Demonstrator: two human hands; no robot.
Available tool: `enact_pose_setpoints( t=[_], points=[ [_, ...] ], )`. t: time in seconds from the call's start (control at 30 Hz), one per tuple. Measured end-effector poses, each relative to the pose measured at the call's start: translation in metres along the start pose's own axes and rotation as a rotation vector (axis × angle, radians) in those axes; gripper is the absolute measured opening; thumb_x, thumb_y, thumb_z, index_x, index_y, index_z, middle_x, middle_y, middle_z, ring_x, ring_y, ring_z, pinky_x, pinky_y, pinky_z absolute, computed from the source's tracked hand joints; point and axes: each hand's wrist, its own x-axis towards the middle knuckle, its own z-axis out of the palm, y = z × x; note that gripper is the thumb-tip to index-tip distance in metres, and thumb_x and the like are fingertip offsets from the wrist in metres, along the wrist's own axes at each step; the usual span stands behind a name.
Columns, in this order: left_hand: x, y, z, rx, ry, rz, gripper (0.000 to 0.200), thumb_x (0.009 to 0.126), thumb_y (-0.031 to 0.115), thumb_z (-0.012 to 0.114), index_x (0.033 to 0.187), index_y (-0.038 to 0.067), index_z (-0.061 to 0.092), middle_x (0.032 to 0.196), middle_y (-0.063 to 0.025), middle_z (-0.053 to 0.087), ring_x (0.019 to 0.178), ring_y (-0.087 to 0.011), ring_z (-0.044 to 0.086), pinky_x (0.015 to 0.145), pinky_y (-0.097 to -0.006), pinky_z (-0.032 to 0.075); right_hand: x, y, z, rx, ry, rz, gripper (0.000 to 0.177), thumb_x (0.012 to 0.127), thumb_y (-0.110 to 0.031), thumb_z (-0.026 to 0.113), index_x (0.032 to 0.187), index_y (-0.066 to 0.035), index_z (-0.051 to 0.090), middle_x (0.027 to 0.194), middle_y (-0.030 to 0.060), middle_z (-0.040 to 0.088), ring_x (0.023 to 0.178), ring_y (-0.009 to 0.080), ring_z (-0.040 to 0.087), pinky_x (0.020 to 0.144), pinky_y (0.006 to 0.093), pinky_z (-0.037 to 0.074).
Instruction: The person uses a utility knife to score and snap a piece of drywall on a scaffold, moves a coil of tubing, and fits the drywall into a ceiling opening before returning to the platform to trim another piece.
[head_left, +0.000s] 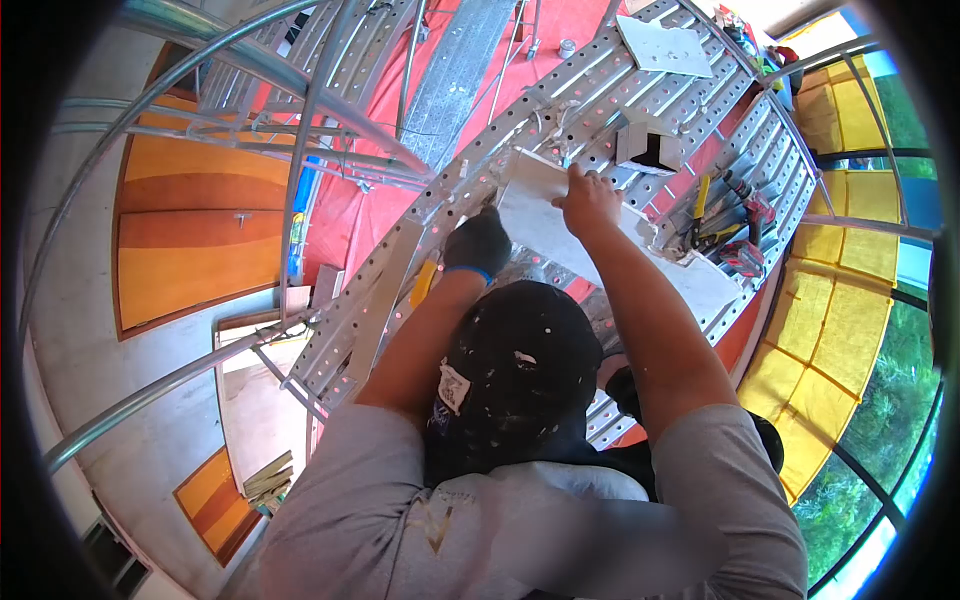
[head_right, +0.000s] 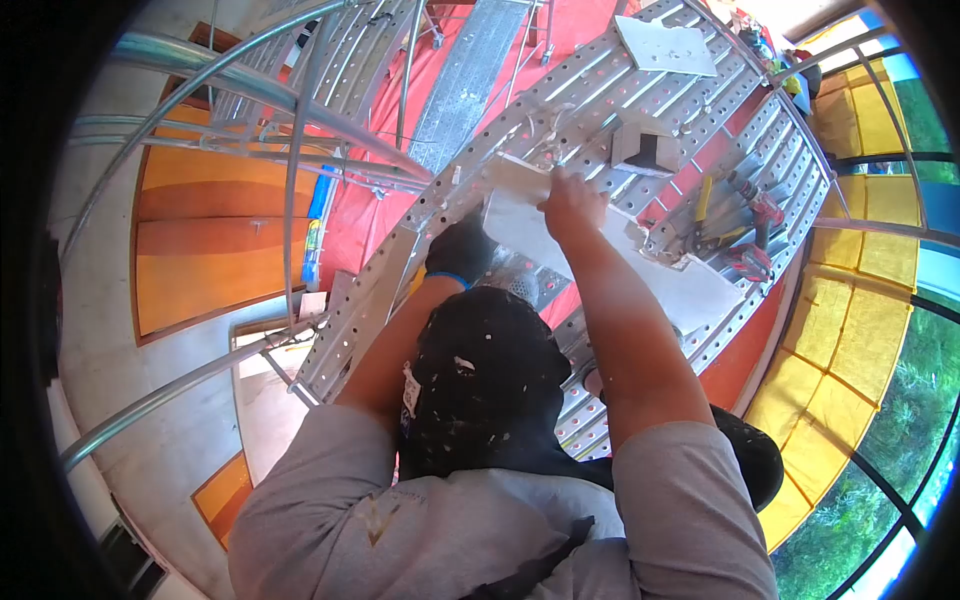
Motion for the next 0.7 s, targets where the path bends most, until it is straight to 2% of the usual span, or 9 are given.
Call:
enact_pose_setpoints(
  t=[0.1, 0.2, 0.33, 0.37, 0.43, 0.53, 0.6, 0.63, 0.7],
  points=[
    [-0.03, -0.01, -0.013, 0.009, -0.088, -0.078, 0.028, 0.093, 0.024, 0.053, 0.113, 0.005, 0.059, 0.108, -0.0303, 0.069, 0.101, -0.0485, 0.068, 0.088, -0.0603, 0.052, -0.004, -0.002, 0.006, -0.023, 0.059, -0.006, 0.053, 0.089, -0.037, 0.076, 0.133, -0.015, 0.055, 0.129, 0.009, 0.064, 0.126, 0.0324, 0.059, 0.104, 0.0541, 0.043],
    [-0.03, -0.002, -0.016, 0.045, -0.036, -0.062, 0.029, 0.093, 0.021, 0.052, 0.112, 0.002, 0.062, 0.106, -0.0264, 0.072, 0.099, -0.0427, 0.072, 0.087, -0.0543, 0.055, -0.002, -0.003, 0.008, -0.016, 0.034, 0.006, 0.053, 0.089, -0.038, 0.076, 0.132, -0.015, 0.056, 0.128, 0.0086, 0.064, 0.125, 0.0323, 0.059, 0.104, 0.0546, 0.043],
    [0.007, 0.006, -0.003, 0.037, 0.077, 0.075, 0.026, 0.092, 0.021, 0.051, 0.106, 0.003, 0.065, 0.097, -0.0267, 0.073, 0.096, -0.0427, 0.072, 0.086, -0.0542, 0.055, -0.004, -0.002, 0.003, -0.012, 0.012, -0.002, 0.057, 0.089, -0.04, 0.076, 0.133, -0.014, 0.052, 0.129, 0.0111, 0.065, 0.129, 0.0332, 0.057, 0.103, 0.0533, 0.044],
    [-0.002, 0.001, 0.0, 0.019, 0.066, 0.003, 0.026, 0.092, 0.021, 0.051, 0.107, 0.003, 0.064, 0.098, -0.0265, 0.073, 0.095, -0.0421, 0.073, 0.085, -0.0544, 0.056, -0.006, -0.001, 0.004, -0.024, 0.016, -0.006, 0.055, 0.089, -0.04, 0.076, 0.132, -0.014, 0.053, 0.128, 0.0105, 0.065, 0.127, 0.0327, 0.058, 0.103, 0.0533, 0.044],
    [-0.029, -0.019, 0.004, 0.051, 0.039, 0.001, 0.026, 0.092, 0.021, 0.051, 0.108, 0.003, 0.063, 0.096, -0.0259, 0.073, 0.094, -0.0416, 0.073, 0.084, -0.0546, 0.056, -0.006, -0.002, 0.005, -0.032, 0.035, -0.014, 0.051, 0.09, -0.038, 0.076, 0.131, -0.015, 0.056, 0.126, 0.0094, 0.065, 0.124, 0.0316, 0.06, 0.102, 0.0534, 0.045],
    [-0.038, -0.014, -0.003, 0.063, -0.002, -0.039, 0.027, 0.092, 0.021, 0.053, 0.11, 0.003, 0.062, 0.096, -0.0253, 0.074, 0.093, -0.0416, 0.073, 0.083, -0.0552, 0.056, -0.002, -0.004, 0.006, -0.009, 0.012, 0.01, 0.056, 0.089, -0.041, 0.076, 0.132, -0.013, 0.053, 0.127, 0.0116, 0.065, 0.128, 0.0333, 0.057, 0.103, 0.0536, 0.043],
    [-0.014, -0.001, -0.008, 0.053, 0.032, -0.006, 0.027, 0.092, 0.021, 0.053, 0.11, 0.003, 0.062, 0.096, -0.0256, 0.073, 0.094, -0.042, 0.073, 0.083, -0.055, 0.056, -0.002, -0.004, 0.008, -0.007, 0.02, -0.008, 0.055, 0.089, -0.04, 0.076, 0.132, -0.014, 0.053, 0.128, 0.0109, 0.064, 0.127, 0.0331, 0.058, 0.103, 0.0537, 0.044],
    [0.002, -0.002, -0.001, 0.092, 0.077, 0.087, 0.026, 0.092, 0.022, 0.054, 0.11, 0.004, 0.062, 0.097, -0.0253, 0.073, 0.095, -0.0415, 0.073, 0.083, -0.0542, 0.056, -0.003, -0.003, 0.009, -0.007, 0.029, -0.008, 0.054, 0.089, -0.039, 0.077, 0.131, -0.014, 0.054, 0.128, 0.0103, 0.064, 0.126, 0.0327, 0.059, 0.103, 0.0533, 0.044],
    [-0.001, -0.005, 0.004, 0.061, 0.043, 0.025, 0.027, 0.093, 0.021, 0.053, 0.111, 0.004, 0.062, 0.099, -0.0251, 0.073, 0.095, -0.0415, 0.073, 0.083, -0.054, 0.056, -0.002, 0.0, 0.009, -0.022, 0.045, -0.01, 0.052, 0.089, -0.038, 0.077, 0.131, -0.015, 0.056, 0.127, 0.0097, 0.064, 0.125, 0.0325, 0.06, 0.102, 0.053, 0.044]
  ],
)
